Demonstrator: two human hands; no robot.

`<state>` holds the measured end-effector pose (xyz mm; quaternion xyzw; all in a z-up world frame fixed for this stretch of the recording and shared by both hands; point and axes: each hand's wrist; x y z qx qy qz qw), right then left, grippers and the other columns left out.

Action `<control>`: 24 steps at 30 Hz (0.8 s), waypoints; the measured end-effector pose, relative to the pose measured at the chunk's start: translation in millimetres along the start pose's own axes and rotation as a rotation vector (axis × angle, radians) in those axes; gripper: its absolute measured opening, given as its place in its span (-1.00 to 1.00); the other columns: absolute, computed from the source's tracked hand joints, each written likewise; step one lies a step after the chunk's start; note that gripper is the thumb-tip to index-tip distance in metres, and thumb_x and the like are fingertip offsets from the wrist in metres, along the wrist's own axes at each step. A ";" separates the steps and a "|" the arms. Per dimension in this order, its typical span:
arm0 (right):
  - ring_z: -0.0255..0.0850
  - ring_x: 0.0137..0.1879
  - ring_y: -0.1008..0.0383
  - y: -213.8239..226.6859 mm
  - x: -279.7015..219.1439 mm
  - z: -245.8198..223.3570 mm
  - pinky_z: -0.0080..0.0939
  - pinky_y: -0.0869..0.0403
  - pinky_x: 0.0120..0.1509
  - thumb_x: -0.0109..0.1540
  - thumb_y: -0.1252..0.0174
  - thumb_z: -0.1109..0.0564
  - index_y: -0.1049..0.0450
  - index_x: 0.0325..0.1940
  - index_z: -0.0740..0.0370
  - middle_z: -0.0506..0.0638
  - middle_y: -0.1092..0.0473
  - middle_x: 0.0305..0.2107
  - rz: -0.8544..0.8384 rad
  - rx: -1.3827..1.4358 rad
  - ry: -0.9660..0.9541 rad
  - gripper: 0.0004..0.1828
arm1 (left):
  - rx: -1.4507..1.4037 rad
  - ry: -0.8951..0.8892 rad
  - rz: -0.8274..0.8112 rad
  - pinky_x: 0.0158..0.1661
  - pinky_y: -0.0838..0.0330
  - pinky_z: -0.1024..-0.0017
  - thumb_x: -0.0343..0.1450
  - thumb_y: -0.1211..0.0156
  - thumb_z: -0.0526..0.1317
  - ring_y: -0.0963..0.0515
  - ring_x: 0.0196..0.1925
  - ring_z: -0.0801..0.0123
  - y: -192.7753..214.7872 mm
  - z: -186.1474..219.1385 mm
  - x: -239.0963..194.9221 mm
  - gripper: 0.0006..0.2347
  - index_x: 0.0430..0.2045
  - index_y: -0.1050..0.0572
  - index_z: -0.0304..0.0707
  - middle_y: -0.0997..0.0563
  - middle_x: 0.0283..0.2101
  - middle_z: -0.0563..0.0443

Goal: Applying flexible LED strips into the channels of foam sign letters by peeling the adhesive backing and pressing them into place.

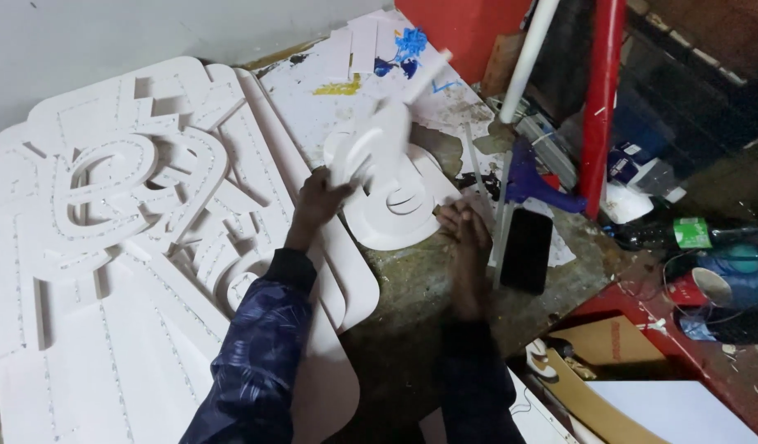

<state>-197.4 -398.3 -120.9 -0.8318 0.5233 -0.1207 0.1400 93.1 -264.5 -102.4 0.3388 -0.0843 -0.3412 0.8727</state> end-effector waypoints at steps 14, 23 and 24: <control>0.14 0.58 -0.38 -40.7 -20.7 32.3 0.25 -0.23 0.74 0.09 -0.61 -0.16 -0.60 0.45 0.07 0.05 -0.54 0.30 -0.377 -1.196 0.791 -0.14 | -0.574 0.072 0.025 -0.52 -0.30 0.42 0.37 -0.43 -0.11 -0.51 -0.56 0.46 25.4 14.5 -14.1 -0.74 -0.21 -0.52 -0.18 -0.37 -0.57 0.03; 0.32 0.55 -0.40 -46.5 -56.6 -22.4 0.62 -0.27 0.54 0.14 -0.55 -0.12 -0.72 0.19 -0.11 -0.11 -0.66 0.08 -0.293 -1.288 0.770 -0.47 | -0.765 0.063 0.139 -0.40 -0.53 0.45 0.45 -0.38 -0.31 -0.62 -0.32 0.34 53.1 23.3 -28.9 -0.37 0.48 -0.35 -0.53 -0.59 -0.22 -0.25; 0.32 0.55 -0.40 -56.5 -49.7 -12.9 0.62 -0.27 0.54 0.14 -0.55 -0.12 -0.72 0.19 -0.11 -0.11 -0.66 0.08 -0.300 -1.286 0.772 -0.47 | -0.766 0.065 0.146 -0.40 -0.53 0.45 0.45 -0.38 -0.31 -0.62 -0.32 0.34 58.3 25.9 -29.8 -0.37 0.48 -0.35 -0.53 -0.59 -0.22 -0.25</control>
Point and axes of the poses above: each hand's wrist, its own x-axis towards the middle knuckle, its own y-axis out of the back of the hand, z = x × y
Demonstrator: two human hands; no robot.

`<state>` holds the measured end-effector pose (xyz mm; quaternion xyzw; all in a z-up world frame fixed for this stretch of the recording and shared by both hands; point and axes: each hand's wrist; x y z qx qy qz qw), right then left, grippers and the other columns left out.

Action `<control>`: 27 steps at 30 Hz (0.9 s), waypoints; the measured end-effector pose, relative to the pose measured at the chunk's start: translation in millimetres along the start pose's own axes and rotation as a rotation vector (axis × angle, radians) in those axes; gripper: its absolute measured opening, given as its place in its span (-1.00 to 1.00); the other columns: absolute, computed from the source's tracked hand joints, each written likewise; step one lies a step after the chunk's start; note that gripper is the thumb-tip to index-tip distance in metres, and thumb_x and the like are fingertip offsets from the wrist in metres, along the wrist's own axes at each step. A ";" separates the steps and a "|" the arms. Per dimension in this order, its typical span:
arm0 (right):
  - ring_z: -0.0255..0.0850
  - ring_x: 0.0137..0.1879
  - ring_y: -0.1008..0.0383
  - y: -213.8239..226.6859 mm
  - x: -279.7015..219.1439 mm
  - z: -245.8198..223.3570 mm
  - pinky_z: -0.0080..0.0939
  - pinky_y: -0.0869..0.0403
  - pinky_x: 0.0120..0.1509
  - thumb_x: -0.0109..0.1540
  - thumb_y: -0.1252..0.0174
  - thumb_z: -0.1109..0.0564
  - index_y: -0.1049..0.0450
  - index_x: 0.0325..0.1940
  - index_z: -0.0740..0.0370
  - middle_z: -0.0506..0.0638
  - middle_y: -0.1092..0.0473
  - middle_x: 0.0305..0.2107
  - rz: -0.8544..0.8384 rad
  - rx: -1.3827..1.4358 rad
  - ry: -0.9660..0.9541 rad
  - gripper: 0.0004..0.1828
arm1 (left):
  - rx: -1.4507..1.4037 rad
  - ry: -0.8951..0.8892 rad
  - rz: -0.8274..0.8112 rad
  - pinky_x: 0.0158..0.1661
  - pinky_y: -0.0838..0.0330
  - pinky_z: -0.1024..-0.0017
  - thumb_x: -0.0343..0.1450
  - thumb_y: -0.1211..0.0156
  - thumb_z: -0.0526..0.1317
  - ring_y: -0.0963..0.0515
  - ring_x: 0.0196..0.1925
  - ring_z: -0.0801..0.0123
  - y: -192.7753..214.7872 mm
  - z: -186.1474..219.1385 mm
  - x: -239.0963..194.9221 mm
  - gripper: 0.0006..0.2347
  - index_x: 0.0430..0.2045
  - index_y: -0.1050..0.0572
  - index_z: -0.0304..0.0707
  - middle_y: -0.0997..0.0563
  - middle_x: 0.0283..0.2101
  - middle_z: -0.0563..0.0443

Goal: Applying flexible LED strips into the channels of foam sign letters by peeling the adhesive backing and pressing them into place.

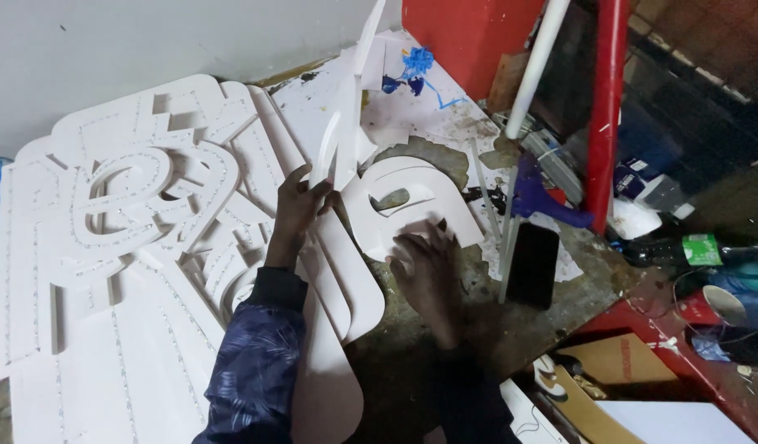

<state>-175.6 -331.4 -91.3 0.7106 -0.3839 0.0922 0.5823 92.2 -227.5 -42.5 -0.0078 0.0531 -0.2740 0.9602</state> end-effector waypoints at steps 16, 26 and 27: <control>0.37 0.70 -0.17 -196.3 184.7 -2.0 0.40 -0.20 0.71 0.30 -0.39 -0.12 -0.34 0.63 0.13 0.36 -0.21 0.55 -0.191 0.113 -0.058 -0.16 | 0.020 0.121 0.189 0.12 -0.70 0.01 0.46 -0.53 0.11 -0.58 0.43 -0.30 -20.1 -19.6 71.5 -0.18 0.62 -0.29 -0.20 -0.42 0.44 -0.69; 0.21 0.49 -0.50 -64.5 127.1 -10.3 0.28 -0.46 0.54 0.19 -0.57 -0.27 -0.54 0.44 -0.02 0.08 -0.47 0.32 -0.140 0.592 -0.518 -0.20 | 0.251 0.057 0.349 0.56 -0.27 -0.22 0.54 -0.36 0.02 -0.34 0.65 -0.30 -44.0 -31.5 51.2 -0.32 0.57 -0.24 -0.13 -0.39 0.56 -0.45; 0.21 0.49 -0.50 -47.5 105.5 -14.8 0.28 -0.46 0.54 0.19 -0.57 -0.27 -0.54 0.44 -0.02 0.08 -0.47 0.32 -0.140 0.585 -0.526 -0.20 | 0.250 0.062 0.341 0.56 -0.27 -0.22 0.54 -0.36 0.02 -0.34 0.65 -0.30 -51.9 -36.2 43.3 -0.32 0.57 -0.24 -0.13 -0.39 0.56 -0.45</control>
Point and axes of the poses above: each hand's wrist, its own x-axis towards the middle knuckle, its own y-axis out of the back of the hand, z = x × y
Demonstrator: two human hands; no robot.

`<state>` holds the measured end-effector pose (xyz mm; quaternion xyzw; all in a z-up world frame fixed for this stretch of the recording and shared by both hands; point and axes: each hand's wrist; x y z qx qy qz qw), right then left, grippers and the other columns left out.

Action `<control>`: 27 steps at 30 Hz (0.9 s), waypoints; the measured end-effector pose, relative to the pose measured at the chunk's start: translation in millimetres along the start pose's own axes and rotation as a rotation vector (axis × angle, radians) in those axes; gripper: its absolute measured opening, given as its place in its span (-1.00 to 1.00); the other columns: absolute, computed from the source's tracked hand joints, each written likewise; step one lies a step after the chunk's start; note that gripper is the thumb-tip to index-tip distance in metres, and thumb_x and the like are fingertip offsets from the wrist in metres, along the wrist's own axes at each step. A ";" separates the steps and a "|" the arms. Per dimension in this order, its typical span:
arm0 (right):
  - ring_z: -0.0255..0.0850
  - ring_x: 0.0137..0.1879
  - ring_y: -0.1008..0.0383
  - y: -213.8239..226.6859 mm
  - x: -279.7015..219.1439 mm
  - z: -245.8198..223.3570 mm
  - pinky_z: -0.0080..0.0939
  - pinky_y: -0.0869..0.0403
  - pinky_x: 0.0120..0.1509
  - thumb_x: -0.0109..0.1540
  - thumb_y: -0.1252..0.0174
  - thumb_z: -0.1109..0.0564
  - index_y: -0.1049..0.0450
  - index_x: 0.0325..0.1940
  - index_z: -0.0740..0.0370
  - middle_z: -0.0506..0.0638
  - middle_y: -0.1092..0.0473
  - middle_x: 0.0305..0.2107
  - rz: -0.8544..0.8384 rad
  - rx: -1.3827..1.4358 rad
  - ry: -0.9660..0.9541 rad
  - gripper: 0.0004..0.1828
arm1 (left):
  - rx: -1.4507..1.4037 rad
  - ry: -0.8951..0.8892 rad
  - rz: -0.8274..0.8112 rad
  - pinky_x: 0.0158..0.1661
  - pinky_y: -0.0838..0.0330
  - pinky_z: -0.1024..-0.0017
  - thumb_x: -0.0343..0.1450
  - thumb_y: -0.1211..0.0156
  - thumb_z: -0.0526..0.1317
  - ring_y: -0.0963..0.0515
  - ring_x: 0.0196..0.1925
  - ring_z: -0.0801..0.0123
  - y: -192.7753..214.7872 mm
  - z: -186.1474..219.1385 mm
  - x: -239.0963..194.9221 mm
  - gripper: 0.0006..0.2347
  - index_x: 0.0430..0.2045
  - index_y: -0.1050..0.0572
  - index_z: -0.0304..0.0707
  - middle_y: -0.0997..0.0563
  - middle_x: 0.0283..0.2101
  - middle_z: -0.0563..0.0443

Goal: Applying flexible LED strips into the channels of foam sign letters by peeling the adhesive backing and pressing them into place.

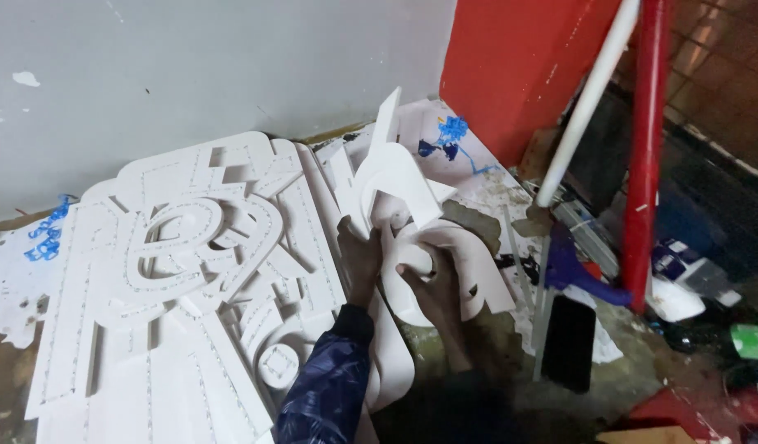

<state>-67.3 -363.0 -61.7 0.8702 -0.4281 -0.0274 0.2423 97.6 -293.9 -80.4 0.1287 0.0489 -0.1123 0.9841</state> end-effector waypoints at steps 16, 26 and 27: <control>0.07 0.39 -0.45 24.4 -132.9 -11.6 0.12 -0.46 0.48 0.07 -0.71 0.06 -0.50 0.56 0.11 0.23 -0.35 0.28 0.187 0.370 0.183 -0.02 | 0.104 -0.336 -0.647 0.38 -0.51 -0.09 0.55 -0.33 0.01 -0.66 0.38 -0.21 79.9 65.1 -147.8 -0.52 0.38 -0.53 -0.11 -0.70 0.26 -0.38; 0.02 0.41 -0.46 5.8 -186.2 -49.0 0.17 -0.62 0.35 0.22 -0.58 0.01 -0.38 0.66 0.05 0.12 -0.33 0.36 -0.103 0.400 0.314 -0.06 | 0.096 -0.491 -0.742 0.42 -0.41 -0.31 0.68 -0.16 -0.08 -0.61 0.39 -0.45 185.2 43.0 -194.5 -0.65 0.33 -0.57 -0.20 -0.71 0.24 -0.44; 0.02 0.41 -0.46 1.6 -188.2 -53.3 0.17 -0.62 0.35 0.22 -0.58 0.01 -0.38 0.66 0.05 0.12 -0.33 0.36 -0.115 0.399 0.316 -0.06 | 0.093 -0.486 -0.732 0.42 -0.41 -0.31 0.68 -0.16 -0.08 -0.61 0.39 -0.45 196.0 46.3 -199.9 -0.65 0.33 -0.57 -0.20 -0.71 0.24 -0.44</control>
Point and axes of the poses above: each hand's wrist, its own x-axis towards the middle knuckle, its own y-axis out of the back of the hand, z = x × y
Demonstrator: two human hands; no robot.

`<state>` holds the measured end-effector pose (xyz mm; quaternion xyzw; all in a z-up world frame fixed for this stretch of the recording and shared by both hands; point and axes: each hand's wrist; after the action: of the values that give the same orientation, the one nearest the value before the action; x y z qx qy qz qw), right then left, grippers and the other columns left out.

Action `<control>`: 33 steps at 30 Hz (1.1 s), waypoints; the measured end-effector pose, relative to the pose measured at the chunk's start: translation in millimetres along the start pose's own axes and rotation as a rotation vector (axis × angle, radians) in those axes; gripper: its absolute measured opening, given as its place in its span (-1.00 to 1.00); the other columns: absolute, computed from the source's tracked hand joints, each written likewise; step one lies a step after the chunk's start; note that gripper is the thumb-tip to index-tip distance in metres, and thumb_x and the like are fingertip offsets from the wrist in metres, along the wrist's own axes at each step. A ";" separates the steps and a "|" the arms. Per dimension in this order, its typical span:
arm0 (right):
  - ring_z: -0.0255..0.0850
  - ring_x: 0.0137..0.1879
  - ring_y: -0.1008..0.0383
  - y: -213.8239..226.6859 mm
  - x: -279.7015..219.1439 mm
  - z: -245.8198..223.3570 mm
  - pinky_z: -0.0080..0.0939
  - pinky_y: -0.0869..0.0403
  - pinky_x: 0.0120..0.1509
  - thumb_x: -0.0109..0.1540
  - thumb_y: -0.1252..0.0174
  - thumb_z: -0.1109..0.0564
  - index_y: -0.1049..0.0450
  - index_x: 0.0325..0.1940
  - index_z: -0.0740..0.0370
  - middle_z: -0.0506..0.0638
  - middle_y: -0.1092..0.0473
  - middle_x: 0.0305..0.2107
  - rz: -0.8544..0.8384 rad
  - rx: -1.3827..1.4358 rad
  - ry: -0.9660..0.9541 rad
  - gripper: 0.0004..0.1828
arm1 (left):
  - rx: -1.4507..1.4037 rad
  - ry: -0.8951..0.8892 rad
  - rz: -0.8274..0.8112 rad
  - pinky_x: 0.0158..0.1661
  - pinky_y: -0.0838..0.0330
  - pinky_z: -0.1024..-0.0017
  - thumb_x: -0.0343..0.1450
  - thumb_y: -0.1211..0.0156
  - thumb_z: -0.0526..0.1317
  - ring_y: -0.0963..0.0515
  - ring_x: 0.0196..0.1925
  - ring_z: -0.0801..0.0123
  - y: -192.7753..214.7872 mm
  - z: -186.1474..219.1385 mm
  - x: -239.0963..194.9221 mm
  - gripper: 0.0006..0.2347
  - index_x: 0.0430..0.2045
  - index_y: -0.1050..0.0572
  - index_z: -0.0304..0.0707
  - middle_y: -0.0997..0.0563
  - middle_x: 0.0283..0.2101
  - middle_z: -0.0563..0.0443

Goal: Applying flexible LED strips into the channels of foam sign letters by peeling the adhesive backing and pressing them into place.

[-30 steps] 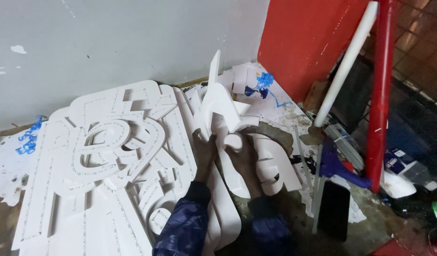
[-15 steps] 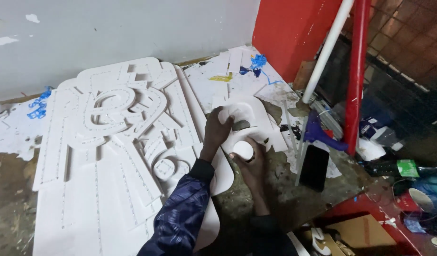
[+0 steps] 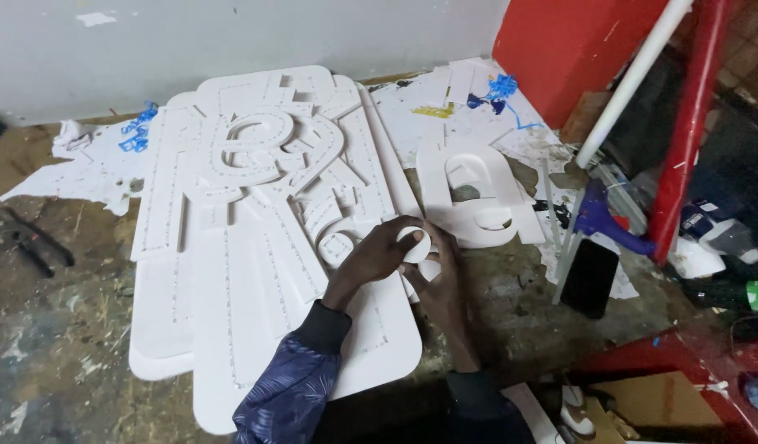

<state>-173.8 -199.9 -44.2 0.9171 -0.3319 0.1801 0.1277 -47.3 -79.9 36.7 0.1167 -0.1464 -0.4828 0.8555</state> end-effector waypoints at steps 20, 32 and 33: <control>-0.10 0.34 -0.52 -182.2 -54.7 -96.7 -0.02 -0.51 0.46 0.08 -0.67 0.13 -0.58 0.43 -0.04 -0.08 -0.41 0.12 -0.281 -0.333 0.159 -0.18 | -0.113 0.207 0.530 -0.36 -0.61 0.42 0.57 -0.45 -0.19 -0.69 -0.42 0.40 126.1 -19.8 -201.9 -0.75 0.12 -0.69 -0.25 -0.82 -0.30 -0.21; 0.06 0.41 -0.50 -215.6 -85.1 -117.6 0.08 -0.45 0.53 0.19 -0.63 0.01 -0.55 0.46 0.09 0.09 -0.49 0.19 -0.411 -0.352 0.139 -0.24 | -0.252 0.287 0.646 -0.08 -0.67 0.18 0.73 0.00 -0.26 -0.69 -0.14 0.14 151.3 -60.7 -270.6 -0.73 0.23 -0.58 -0.38 -0.74 -0.13 -0.34; 0.06 0.41 -0.50 -224.2 -85.3 -109.8 0.08 -0.45 0.53 0.19 -0.63 0.01 -0.55 0.46 0.09 0.09 -0.49 0.19 -0.414 -0.350 0.143 -0.24 | -0.251 0.285 0.651 -0.08 -0.67 0.18 0.73 0.00 -0.26 -0.69 -0.14 0.14 151.9 -69.0 -278.4 -0.73 0.23 -0.58 -0.38 -0.74 -0.13 -0.34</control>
<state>-114.9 54.5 -6.3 0.9143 -0.1539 0.1542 0.3414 -38.6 240.5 -14.1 0.0243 0.0050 -0.1789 0.9836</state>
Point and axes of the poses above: each hand's wrist, its own x-axis towards the middle knuckle, its own y-axis out of the back of the hand, z = x × y
